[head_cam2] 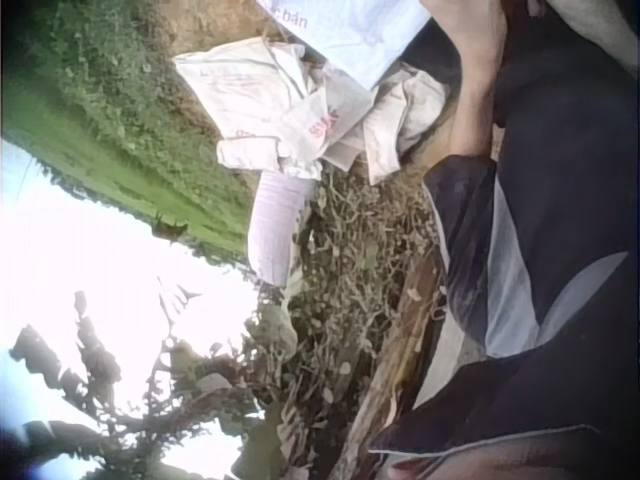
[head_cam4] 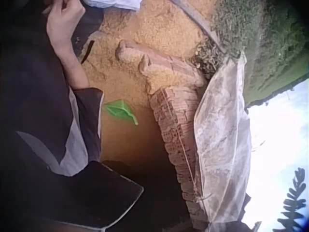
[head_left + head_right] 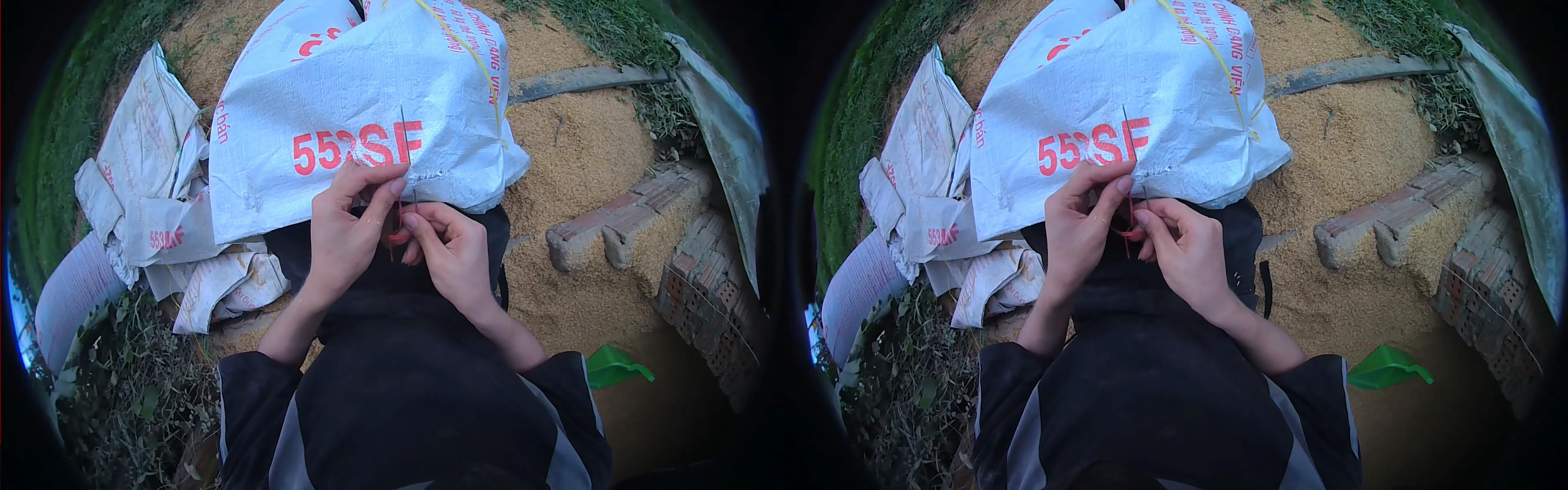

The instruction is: The recorder is sewing the top of a large white bag filled with grain using a large needle and red string.

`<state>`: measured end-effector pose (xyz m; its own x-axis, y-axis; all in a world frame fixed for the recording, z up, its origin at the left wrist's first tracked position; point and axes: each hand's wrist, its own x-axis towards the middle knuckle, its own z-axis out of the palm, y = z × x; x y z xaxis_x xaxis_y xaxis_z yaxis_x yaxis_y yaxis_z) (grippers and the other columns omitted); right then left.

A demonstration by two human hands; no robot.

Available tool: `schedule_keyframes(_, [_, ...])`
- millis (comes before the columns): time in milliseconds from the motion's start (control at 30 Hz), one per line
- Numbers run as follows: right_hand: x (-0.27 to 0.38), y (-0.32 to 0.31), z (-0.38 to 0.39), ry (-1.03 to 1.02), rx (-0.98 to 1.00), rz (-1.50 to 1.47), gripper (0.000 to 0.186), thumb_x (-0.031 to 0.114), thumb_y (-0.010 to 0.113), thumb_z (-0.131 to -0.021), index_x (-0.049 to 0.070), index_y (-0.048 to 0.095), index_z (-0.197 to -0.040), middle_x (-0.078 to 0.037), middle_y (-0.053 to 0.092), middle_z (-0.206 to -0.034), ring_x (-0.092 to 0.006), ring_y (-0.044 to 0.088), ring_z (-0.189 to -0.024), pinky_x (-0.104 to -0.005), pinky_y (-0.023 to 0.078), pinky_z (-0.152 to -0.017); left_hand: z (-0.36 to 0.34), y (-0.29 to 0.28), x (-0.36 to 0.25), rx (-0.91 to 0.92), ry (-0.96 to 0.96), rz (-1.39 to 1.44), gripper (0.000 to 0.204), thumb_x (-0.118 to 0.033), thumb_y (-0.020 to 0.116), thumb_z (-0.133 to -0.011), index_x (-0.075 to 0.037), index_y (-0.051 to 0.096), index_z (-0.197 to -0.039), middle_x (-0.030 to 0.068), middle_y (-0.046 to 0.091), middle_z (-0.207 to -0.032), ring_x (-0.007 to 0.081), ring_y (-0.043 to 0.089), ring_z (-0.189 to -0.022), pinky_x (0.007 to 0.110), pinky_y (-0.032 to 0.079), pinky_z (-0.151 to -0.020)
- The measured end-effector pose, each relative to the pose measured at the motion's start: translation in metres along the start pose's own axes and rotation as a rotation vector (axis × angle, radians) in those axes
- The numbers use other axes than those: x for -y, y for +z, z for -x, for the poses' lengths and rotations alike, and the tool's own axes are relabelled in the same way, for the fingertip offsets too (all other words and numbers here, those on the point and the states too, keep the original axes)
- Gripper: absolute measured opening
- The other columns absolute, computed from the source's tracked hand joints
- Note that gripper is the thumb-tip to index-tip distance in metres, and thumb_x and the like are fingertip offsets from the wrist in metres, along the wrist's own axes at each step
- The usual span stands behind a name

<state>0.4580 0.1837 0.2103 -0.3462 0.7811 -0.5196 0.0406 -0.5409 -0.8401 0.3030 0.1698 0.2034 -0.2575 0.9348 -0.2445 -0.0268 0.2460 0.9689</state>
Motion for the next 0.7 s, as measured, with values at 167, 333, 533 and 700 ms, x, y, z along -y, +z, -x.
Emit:
schedule_keyframes(167, [0.036, -0.016, -0.001, -0.215, 0.096, 0.817, 0.026, 0.023, 0.069, -0.095, -0.003, 0.069, -0.093, -0.013, 0.070, -0.071, -0.0218, 0.067, -0.056, -0.0308, 0.051, -0.055, -0.003, -0.004, -0.003, 0.048, 0.029, -0.138, 0.020, -0.004, 0.066, -0.096, 0.000, 0.070, -0.116, 0.0026, 0.061, -0.096, 0.0059, 0.059, -0.085, 0.021, 0.047, -0.073])
schedule_keyframes(333, [0.090, -0.023, -0.032, -0.438, -0.320, 0.751, 0.042, 0.041, 0.067, -0.094, 0.000, 0.068, -0.085, -0.015, 0.067, -0.066, -0.0330, 0.069, -0.064, -0.0414, 0.052, -0.060, -0.010, -0.011, -0.020, 0.194, -0.057, -0.065, 0.024, -0.010, 0.059, -0.101, -0.001, 0.068, -0.121, 0.0028, 0.062, -0.099, 0.0088, 0.058, -0.094, 0.025, 0.045, -0.084])
schedule_keyframes(533, [0.096, -0.020, -0.094, -0.415, 0.089, 1.214, 0.038, 0.036, 0.062, -0.094, 0.001, 0.069, -0.083, -0.018, 0.069, -0.074, -0.0382, 0.069, -0.071, -0.0462, 0.053, -0.067, -0.018, -0.024, -0.015, 0.335, 0.096, -0.202, 0.027, -0.009, 0.059, -0.101, -0.001, 0.066, -0.125, 0.0045, 0.065, -0.103, 0.0091, 0.058, -0.096, 0.025, 0.045, -0.086])
schedule_keyframes(700, [0.091, -0.013, -0.112, -0.479, 0.127, 0.986, 0.032, 0.030, 0.057, -0.094, 0.001, 0.069, -0.085, -0.021, 0.068, -0.074, -0.0413, 0.068, -0.075, -0.0496, 0.052, -0.070, -0.016, -0.018, -0.008, 0.247, 0.020, -0.084, 0.026, -0.006, 0.062, -0.099, 0.000, 0.066, -0.124, 0.0041, 0.067, -0.098, 0.0084, 0.060, -0.090, 0.025, 0.047, -0.082])
